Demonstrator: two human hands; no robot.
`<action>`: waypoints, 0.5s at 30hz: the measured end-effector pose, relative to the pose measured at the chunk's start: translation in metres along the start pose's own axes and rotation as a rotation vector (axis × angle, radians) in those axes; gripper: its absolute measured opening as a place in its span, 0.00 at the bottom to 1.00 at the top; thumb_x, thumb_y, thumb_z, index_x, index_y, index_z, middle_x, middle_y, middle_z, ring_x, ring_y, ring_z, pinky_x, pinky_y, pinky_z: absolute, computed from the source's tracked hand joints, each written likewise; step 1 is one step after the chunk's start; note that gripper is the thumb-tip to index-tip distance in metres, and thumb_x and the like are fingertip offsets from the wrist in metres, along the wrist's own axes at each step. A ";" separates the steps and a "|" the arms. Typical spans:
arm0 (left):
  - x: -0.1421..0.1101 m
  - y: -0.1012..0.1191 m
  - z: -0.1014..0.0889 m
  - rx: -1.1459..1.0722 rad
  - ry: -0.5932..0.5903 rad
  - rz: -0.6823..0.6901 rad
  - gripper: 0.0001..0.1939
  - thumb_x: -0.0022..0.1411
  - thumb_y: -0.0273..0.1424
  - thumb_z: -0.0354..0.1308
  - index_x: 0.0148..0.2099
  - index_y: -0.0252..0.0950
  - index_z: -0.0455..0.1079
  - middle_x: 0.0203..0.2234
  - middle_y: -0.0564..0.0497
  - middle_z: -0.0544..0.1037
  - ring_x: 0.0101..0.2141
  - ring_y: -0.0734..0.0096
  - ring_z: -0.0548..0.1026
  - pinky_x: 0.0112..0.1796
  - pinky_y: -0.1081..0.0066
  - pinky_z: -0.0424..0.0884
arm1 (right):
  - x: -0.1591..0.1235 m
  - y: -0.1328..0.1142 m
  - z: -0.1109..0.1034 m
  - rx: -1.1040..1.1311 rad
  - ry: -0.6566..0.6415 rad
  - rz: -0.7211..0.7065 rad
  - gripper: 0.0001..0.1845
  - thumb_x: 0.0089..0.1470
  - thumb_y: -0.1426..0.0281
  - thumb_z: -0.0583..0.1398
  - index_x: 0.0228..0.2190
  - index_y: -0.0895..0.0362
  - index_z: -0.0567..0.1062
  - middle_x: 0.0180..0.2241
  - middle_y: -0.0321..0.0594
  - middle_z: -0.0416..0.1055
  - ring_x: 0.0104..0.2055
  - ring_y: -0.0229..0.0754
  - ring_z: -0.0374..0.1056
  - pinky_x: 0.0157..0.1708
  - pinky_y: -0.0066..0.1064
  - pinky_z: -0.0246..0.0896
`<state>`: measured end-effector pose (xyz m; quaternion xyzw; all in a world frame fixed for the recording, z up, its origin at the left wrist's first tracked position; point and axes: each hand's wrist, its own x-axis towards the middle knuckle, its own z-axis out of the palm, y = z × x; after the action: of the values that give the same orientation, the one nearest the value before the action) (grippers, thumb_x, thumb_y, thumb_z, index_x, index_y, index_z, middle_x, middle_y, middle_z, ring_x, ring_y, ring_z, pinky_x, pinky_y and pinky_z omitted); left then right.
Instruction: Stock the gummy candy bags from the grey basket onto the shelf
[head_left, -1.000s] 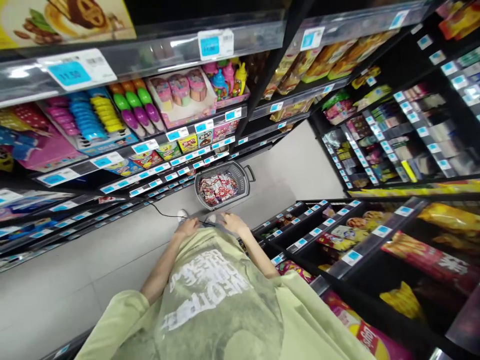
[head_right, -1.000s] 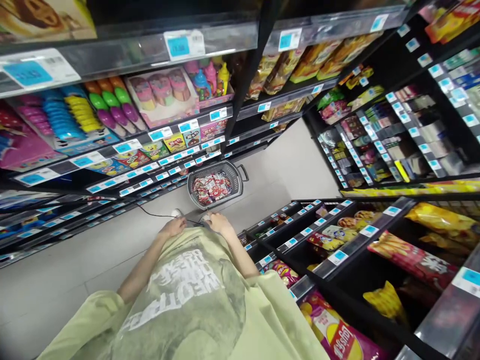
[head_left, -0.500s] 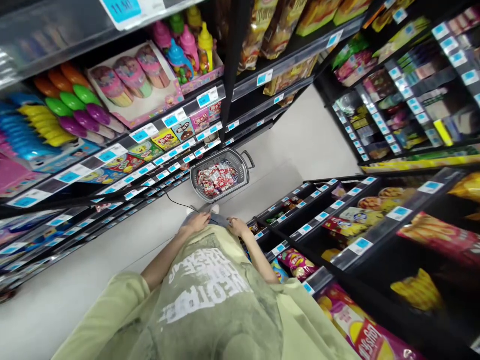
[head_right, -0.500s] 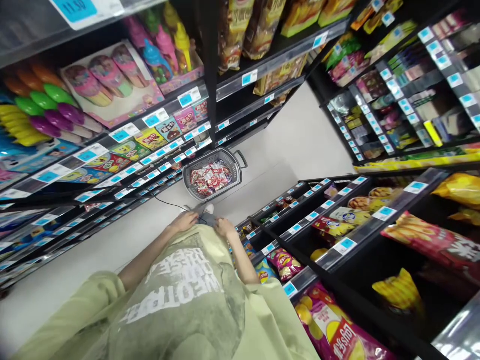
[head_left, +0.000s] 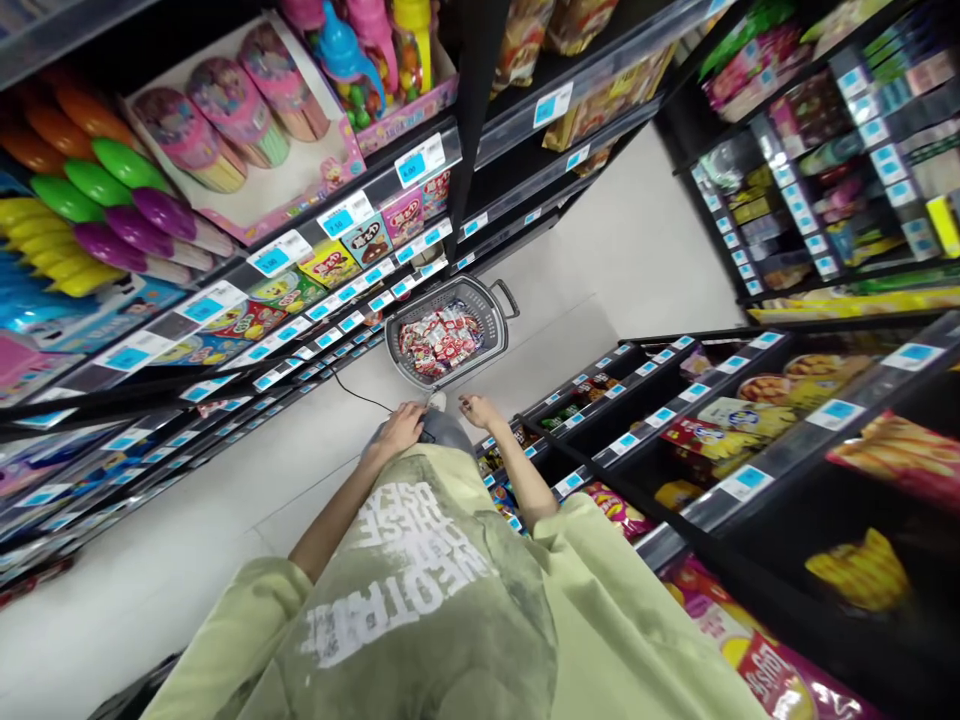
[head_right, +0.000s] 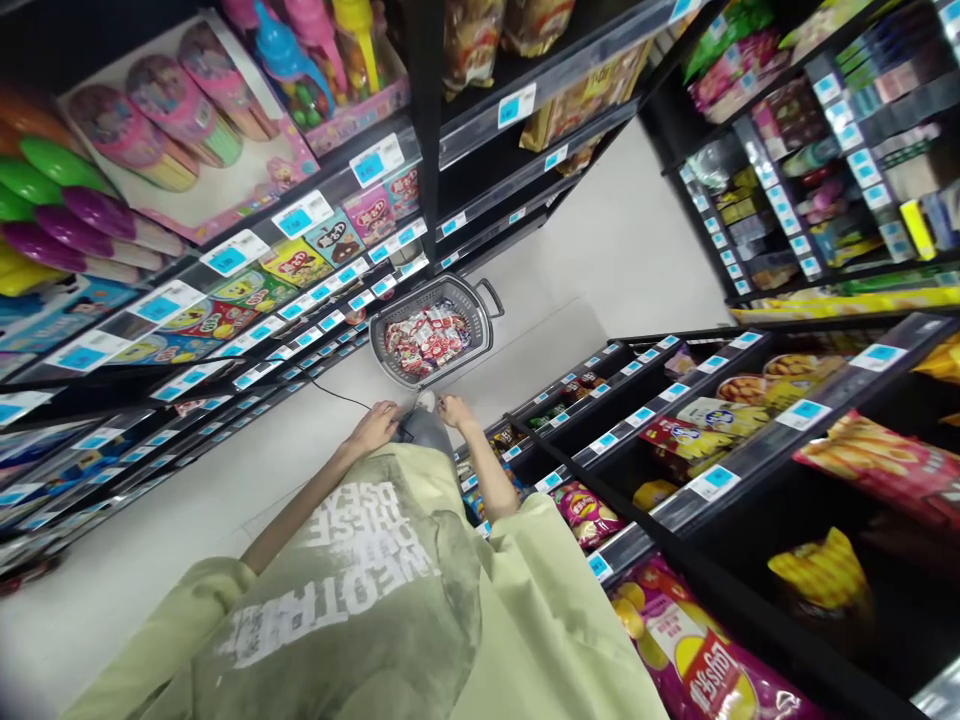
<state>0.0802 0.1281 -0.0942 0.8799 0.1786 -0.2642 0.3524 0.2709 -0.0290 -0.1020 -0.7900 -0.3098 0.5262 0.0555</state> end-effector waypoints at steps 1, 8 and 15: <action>-0.003 -0.004 0.001 -0.006 0.008 -0.004 0.20 0.68 0.29 0.49 0.59 0.34 0.68 0.59 0.41 0.68 0.59 0.59 0.64 0.62 0.59 0.62 | 0.005 -0.001 0.004 0.031 -0.002 0.009 0.20 0.65 0.61 0.59 0.54 0.58 0.70 0.52 0.46 0.70 0.53 0.46 0.70 0.53 0.46 0.68; -0.034 -0.043 0.018 -0.022 -0.014 0.007 0.19 0.65 0.28 0.51 0.57 0.32 0.70 0.57 0.40 0.69 0.58 0.55 0.65 0.60 0.56 0.64 | 0.007 -0.006 0.052 0.197 0.028 0.218 0.17 0.67 0.64 0.57 0.53 0.60 0.71 0.53 0.45 0.69 0.52 0.44 0.70 0.54 0.43 0.67; -0.069 -0.106 0.027 -0.059 0.029 0.045 0.18 0.64 0.27 0.50 0.55 0.35 0.71 0.56 0.40 0.70 0.57 0.54 0.66 0.59 0.55 0.66 | -0.028 -0.043 0.133 0.309 -0.012 0.346 0.19 0.65 0.59 0.59 0.52 0.57 0.73 0.55 0.46 0.69 0.55 0.48 0.68 0.56 0.47 0.66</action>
<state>-0.0367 0.1727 -0.1255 0.8766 0.1716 -0.2380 0.3815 0.1299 -0.0418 -0.1209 -0.8103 -0.0856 0.5737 0.0829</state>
